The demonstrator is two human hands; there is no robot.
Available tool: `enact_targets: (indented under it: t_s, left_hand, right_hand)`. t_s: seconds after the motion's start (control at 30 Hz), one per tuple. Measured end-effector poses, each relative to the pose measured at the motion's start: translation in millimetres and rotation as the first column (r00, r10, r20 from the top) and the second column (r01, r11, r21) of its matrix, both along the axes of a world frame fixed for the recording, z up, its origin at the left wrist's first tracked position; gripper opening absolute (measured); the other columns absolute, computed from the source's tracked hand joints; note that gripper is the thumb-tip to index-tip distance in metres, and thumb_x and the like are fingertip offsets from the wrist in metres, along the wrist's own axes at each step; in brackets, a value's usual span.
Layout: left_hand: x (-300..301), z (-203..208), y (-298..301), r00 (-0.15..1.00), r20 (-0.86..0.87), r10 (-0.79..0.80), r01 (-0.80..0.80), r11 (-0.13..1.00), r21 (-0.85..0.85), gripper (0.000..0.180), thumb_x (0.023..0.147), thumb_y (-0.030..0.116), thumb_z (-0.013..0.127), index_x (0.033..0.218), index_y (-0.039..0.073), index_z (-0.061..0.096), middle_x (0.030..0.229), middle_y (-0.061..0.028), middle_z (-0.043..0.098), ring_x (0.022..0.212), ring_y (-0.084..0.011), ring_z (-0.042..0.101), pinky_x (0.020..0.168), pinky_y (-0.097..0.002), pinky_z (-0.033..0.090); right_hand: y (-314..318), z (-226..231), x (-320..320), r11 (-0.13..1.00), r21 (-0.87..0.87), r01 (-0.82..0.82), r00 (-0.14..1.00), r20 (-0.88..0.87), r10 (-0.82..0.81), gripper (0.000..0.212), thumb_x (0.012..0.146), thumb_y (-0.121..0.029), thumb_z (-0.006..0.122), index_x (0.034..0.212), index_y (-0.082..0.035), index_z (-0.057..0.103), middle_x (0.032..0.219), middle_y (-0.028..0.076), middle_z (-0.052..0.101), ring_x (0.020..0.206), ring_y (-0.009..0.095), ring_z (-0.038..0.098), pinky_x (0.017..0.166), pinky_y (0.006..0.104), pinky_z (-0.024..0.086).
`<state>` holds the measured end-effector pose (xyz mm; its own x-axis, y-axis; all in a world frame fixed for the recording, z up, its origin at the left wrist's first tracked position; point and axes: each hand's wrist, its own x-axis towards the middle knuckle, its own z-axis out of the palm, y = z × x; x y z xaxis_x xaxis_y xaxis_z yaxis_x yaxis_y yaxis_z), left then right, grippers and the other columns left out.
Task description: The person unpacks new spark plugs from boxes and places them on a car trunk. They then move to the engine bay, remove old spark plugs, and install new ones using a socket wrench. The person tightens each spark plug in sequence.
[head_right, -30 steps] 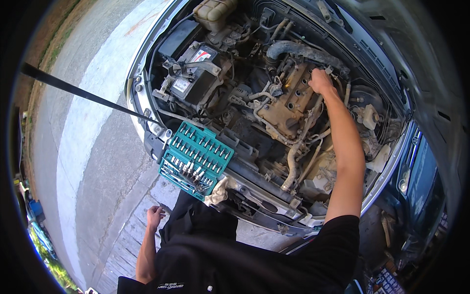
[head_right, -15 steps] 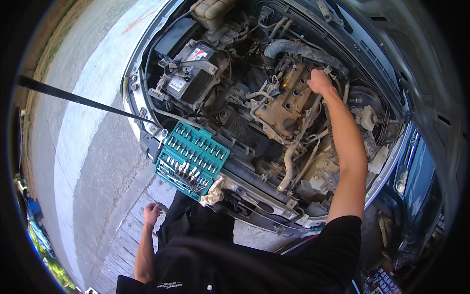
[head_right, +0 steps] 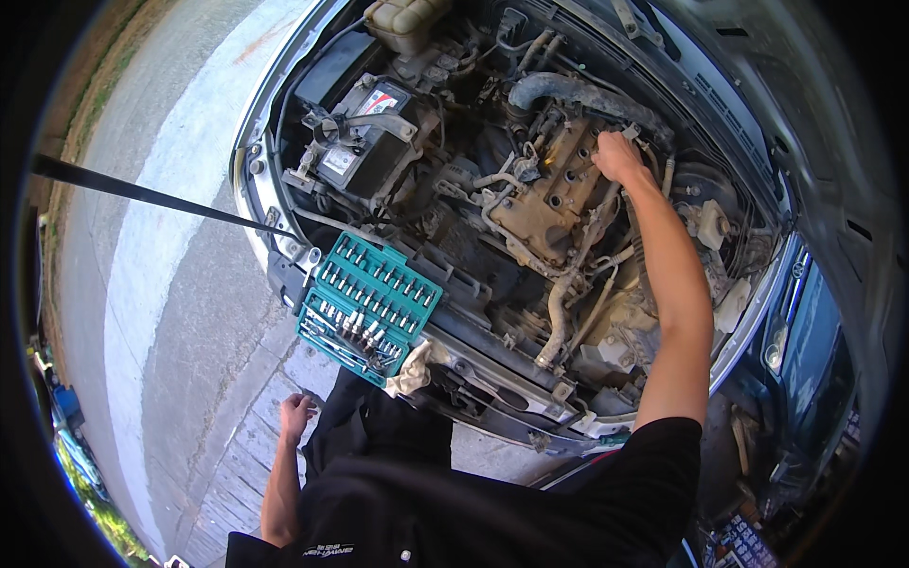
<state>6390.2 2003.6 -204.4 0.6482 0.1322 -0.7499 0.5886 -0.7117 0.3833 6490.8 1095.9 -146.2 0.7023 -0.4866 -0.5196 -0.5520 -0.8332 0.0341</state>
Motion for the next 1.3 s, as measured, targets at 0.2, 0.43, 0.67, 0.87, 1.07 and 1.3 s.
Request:
enact_targets:
  t_s: [0.2, 0.43, 0.67, 0.87, 1.07, 1.3]
  left_hand:
    - [2.4, 2.6, -4.6, 0.999, 0.017, 0.03, -0.028, 0.998, -0.06, 0.024, 0.099, 0.017, 0.064, 0.096, -0.005, 0.073, 0.082, -0.0105, 0.075, 0.069, -0.0156, 0.072, 0.064, -0.0299, 0.056]
    - [2.1, 7.7, -3.6, 0.999, 0.013, 0.052, -0.052, 0.998, -0.023, 0.025, 0.1, 0.017, 0.064, 0.097, -0.006, 0.073, 0.082, -0.0103, 0.076, 0.07, -0.0168, 0.074, 0.066, -0.0303, 0.057]
    - [-3.5, 3.5, -0.6, 0.999, -0.003, 0.053, -0.053, 0.998, -0.025, 0.025, 0.099, 0.017, 0.064, 0.098, -0.006, 0.074, 0.082, -0.0101, 0.075, 0.071, -0.0173, 0.074, 0.067, -0.0305, 0.058]
    - [2.0, 1.1, 3.6, 0.999, 0.033, 0.016, -0.015, 1.0, -0.026, 0.025, 0.1, 0.018, 0.064, 0.097, -0.005, 0.074, 0.082, -0.0097, 0.075, 0.071, -0.0161, 0.072, 0.066, -0.0317, 0.057]
    - [1.9, 2.6, -3.3, 0.999, 0.036, 0.014, -0.013, 1.0, -0.026, 0.025, 0.1, 0.019, 0.065, 0.096, -0.005, 0.074, 0.081, -0.0093, 0.076, 0.07, -0.0167, 0.072, 0.067, -0.0319, 0.057]
    - [-4.5, 5.6, -1.9, 1.0, 0.027, 0.013, -0.012, 0.998, -0.056, 0.025, 0.1, 0.017, 0.065, 0.095, -0.005, 0.073, 0.084, -0.0116, 0.077, 0.073, -0.0181, 0.075, 0.067, -0.0313, 0.058]
  right_hand:
    - [11.2, 5.1, -1.3, 1.0, -0.008, -0.004, 0.998, 0.069, 0.005, 0.033, 0.105, -0.027, 0.07, 0.111, 0.006, 0.071, 0.116, 0.03, 0.073, 0.113, 0.047, 0.069, 0.094, 0.056, 0.054]
    - [12.3, 8.7, -5.0, 1.0, 0.0, 0.008, 0.998, 0.066, -0.008, 0.034, 0.107, -0.026, 0.067, 0.113, 0.007, 0.071, 0.113, 0.03, 0.073, 0.114, 0.048, 0.068, 0.095, 0.0558, 0.054]
    - [11.1, 2.3, -8.6, 0.999, 0.018, 0.035, 0.99, 0.139, -0.037, 0.034, 0.106, -0.027, 0.068, 0.115, 0.005, 0.07, 0.118, 0.029, 0.072, 0.117, 0.047, 0.068, 0.096, 0.0568, 0.054]
    - [9.8, -3.8, -4.6, 1.0, -0.006, 0.029, 0.995, 0.098, -0.028, 0.031, 0.106, -0.029, 0.068, 0.114, 0.001, 0.07, 0.114, 0.026, 0.073, 0.112, 0.046, 0.069, 0.093, 0.0565, 0.054]
    - [15.6, 0.0, -7.3, 0.998, -0.005, 0.057, 0.985, 0.161, -0.056, 0.034, 0.102, -0.027, 0.072, 0.113, 0.005, 0.073, 0.116, 0.031, 0.074, 0.113, 0.049, 0.07, 0.095, 0.0561, 0.055]
    - [17.6, -2.2, -8.0, 0.997, -0.052, 0.056, 0.983, 0.18, -0.046, 0.031, 0.101, -0.027, 0.073, 0.11, 0.003, 0.074, 0.113, 0.03, 0.074, 0.112, 0.048, 0.07, 0.095, 0.0547, 0.055]
